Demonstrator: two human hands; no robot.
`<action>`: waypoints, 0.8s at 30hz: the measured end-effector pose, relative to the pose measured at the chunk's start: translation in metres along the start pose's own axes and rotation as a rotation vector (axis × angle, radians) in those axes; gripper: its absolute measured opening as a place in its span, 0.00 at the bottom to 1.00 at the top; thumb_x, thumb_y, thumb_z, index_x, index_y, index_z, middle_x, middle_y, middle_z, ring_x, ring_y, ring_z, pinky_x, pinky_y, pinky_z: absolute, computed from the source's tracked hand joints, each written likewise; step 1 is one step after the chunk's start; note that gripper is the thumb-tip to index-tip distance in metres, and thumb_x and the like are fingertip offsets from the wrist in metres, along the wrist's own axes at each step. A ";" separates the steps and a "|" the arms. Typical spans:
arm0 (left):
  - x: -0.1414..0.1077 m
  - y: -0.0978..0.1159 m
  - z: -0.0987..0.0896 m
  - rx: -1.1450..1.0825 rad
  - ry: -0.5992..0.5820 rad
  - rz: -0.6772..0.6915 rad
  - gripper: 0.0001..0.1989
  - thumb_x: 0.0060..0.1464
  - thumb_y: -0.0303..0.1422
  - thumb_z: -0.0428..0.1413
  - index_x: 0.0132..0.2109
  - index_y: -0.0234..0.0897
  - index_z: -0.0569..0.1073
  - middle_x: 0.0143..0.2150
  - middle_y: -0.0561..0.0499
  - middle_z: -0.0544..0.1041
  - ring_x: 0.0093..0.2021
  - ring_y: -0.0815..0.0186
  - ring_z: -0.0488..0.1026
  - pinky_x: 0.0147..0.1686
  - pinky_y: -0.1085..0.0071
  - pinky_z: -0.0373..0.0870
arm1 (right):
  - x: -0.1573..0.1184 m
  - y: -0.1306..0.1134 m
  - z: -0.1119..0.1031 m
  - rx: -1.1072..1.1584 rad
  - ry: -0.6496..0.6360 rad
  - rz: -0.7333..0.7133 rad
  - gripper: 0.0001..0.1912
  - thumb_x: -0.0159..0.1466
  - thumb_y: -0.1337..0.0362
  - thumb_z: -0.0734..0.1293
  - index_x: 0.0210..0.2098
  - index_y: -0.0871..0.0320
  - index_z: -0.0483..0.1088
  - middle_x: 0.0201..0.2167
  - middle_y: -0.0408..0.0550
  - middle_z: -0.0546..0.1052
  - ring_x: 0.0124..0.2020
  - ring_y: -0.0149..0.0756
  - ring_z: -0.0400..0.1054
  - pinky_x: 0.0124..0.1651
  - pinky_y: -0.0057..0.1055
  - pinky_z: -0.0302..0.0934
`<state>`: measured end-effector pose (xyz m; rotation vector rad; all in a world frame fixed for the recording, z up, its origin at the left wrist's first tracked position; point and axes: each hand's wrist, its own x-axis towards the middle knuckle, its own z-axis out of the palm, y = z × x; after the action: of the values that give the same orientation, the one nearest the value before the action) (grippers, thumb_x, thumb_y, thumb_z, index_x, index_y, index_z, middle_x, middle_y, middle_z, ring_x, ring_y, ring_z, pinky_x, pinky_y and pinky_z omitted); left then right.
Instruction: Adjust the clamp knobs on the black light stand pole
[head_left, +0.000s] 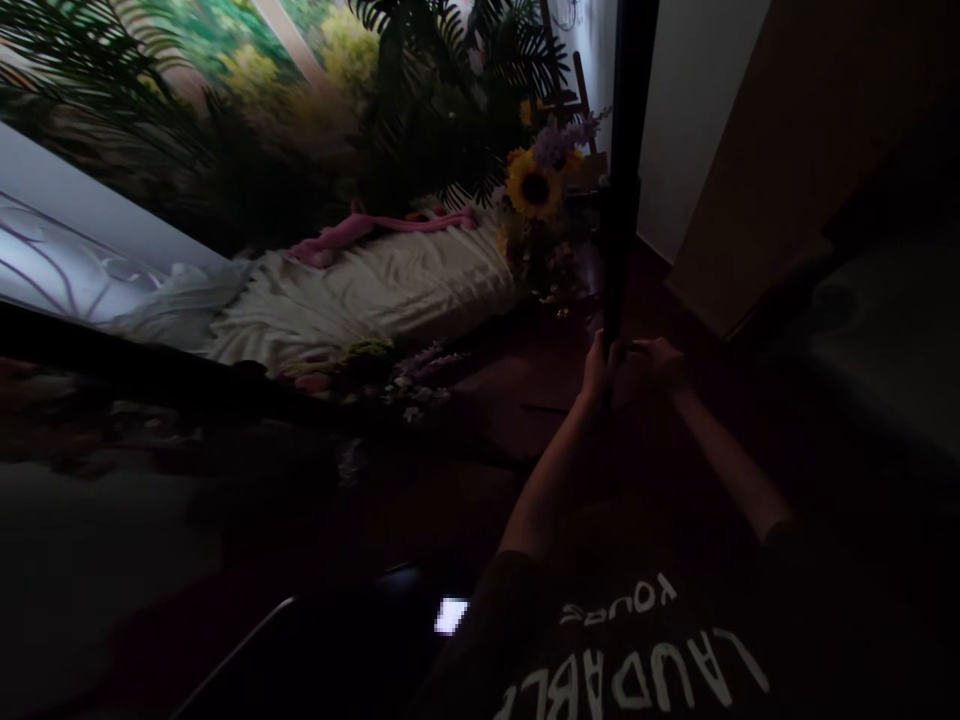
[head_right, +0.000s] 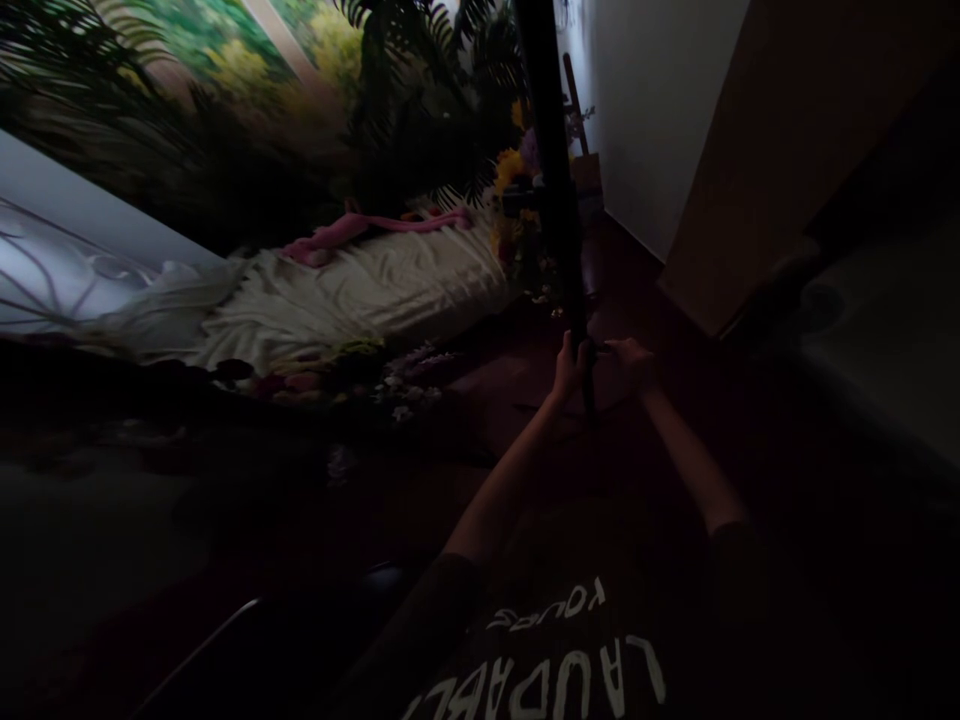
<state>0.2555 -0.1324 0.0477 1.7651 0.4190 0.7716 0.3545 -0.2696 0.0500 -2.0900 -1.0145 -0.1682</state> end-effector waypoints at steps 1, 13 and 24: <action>0.000 0.000 0.000 -0.001 -0.001 -0.001 0.18 0.63 0.44 0.52 0.55 0.39 0.68 0.41 0.47 0.78 0.40 0.66 0.76 0.40 0.71 0.70 | 0.001 -0.001 0.002 -0.001 0.008 0.004 0.31 0.66 0.36 0.59 0.41 0.54 0.78 0.35 0.53 0.79 0.38 0.41 0.73 0.41 0.33 0.63; -0.059 -0.032 -0.029 -0.063 0.021 -0.210 0.21 0.63 0.48 0.49 0.50 0.36 0.73 0.50 0.43 0.78 0.51 0.64 0.75 0.53 0.68 0.70 | -0.027 -0.026 0.020 0.318 0.118 0.253 0.30 0.66 0.35 0.54 0.44 0.54 0.70 0.33 0.49 0.79 0.32 0.39 0.74 0.37 0.33 0.66; -0.169 -0.046 -0.229 -0.214 1.049 -0.361 0.21 0.59 0.54 0.49 0.41 0.39 0.67 0.33 0.53 0.72 0.37 0.69 0.72 0.39 0.72 0.70 | -0.125 -0.066 0.056 0.439 -0.370 0.319 0.19 0.67 0.45 0.59 0.37 0.51 0.72 0.25 0.44 0.78 0.29 0.41 0.75 0.38 0.36 0.68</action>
<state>-0.0188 -0.0604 -0.0047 0.9198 1.2493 1.3731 0.2117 -0.2817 -0.0020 -1.8700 -0.8160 0.5717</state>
